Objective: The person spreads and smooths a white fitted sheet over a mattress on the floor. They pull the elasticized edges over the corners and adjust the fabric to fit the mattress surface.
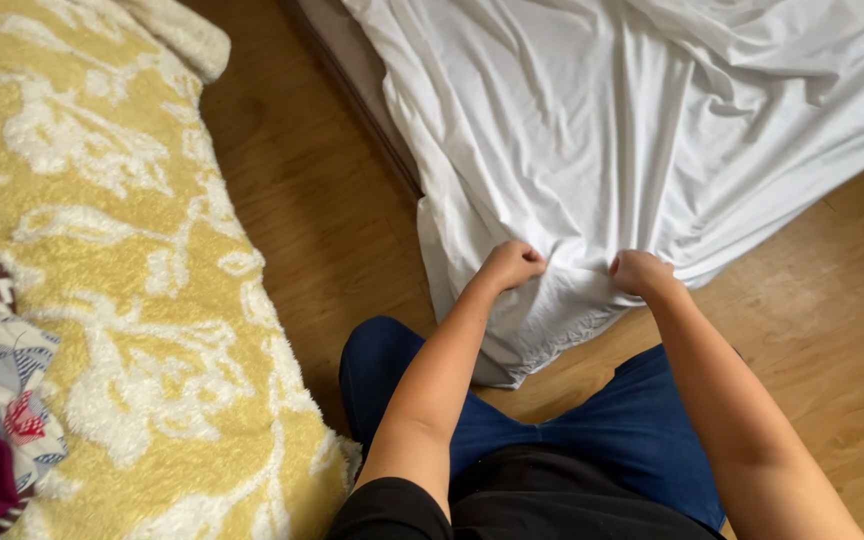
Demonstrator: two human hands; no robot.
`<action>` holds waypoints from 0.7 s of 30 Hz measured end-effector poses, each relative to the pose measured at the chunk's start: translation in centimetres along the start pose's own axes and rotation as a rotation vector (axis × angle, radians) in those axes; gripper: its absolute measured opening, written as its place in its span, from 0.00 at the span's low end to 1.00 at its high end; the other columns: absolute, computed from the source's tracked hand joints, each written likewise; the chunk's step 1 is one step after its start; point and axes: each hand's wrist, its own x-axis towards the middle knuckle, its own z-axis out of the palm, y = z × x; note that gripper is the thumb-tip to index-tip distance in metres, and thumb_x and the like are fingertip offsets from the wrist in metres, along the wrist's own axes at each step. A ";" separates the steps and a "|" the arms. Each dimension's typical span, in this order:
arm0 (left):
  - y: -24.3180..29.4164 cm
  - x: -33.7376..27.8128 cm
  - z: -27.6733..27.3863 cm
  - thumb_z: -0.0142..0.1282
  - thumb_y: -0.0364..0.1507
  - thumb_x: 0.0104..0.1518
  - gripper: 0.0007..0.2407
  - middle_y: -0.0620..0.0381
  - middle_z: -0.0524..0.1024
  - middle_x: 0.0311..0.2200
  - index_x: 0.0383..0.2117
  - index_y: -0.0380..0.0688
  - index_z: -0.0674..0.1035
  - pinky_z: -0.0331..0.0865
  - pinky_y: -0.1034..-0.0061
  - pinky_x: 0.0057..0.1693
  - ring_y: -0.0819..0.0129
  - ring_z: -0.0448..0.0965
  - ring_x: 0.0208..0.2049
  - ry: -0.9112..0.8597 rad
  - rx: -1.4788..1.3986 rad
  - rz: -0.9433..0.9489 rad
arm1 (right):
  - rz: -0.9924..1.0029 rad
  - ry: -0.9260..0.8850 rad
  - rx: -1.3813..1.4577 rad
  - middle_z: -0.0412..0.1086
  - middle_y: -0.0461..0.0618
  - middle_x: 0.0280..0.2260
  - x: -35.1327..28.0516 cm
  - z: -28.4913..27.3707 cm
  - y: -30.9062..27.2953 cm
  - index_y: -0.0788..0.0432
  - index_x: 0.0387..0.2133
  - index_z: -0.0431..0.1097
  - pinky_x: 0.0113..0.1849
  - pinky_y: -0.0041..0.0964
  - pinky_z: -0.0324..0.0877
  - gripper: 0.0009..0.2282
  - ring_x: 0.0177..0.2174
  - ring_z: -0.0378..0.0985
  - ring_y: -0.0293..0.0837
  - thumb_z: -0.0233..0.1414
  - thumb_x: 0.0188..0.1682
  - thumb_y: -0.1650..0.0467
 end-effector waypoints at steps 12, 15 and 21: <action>-4.8 2.5 -10.6 0.54 0.38 0.53 0.08 0.66 0.82 0.21 0.29 0.58 0.86 0.80 0.74 0.41 0.69 0.85 0.29 0.531 -0.391 -0.242 | -0.443 0.349 0.467 0.80 0.54 0.36 -2.7 -0.1 -22.3 0.55 0.42 0.79 0.43 0.54 0.76 0.12 0.40 0.82 0.58 0.54 0.50 0.64; -5.7 3.1 -11.8 0.54 0.35 0.53 0.10 0.65 0.84 0.24 0.35 0.54 0.87 0.79 0.78 0.38 0.74 0.85 0.26 0.559 -0.456 -0.216 | -0.399 0.341 0.530 0.80 0.53 0.33 1.2 2.0 -24.8 0.56 0.40 0.80 0.40 0.48 0.78 0.12 0.37 0.83 0.53 0.54 0.50 0.64; -5.8 0.9 -13.5 0.54 0.31 0.55 0.11 0.54 0.84 0.26 0.39 0.43 0.86 0.78 0.81 0.29 0.72 0.82 0.23 0.606 -0.588 -0.183 | -0.232 0.326 0.472 0.68 0.67 0.49 -0.8 -0.1 -27.5 0.62 0.51 0.70 0.48 0.64 0.72 0.29 0.47 0.77 0.69 0.59 0.46 0.52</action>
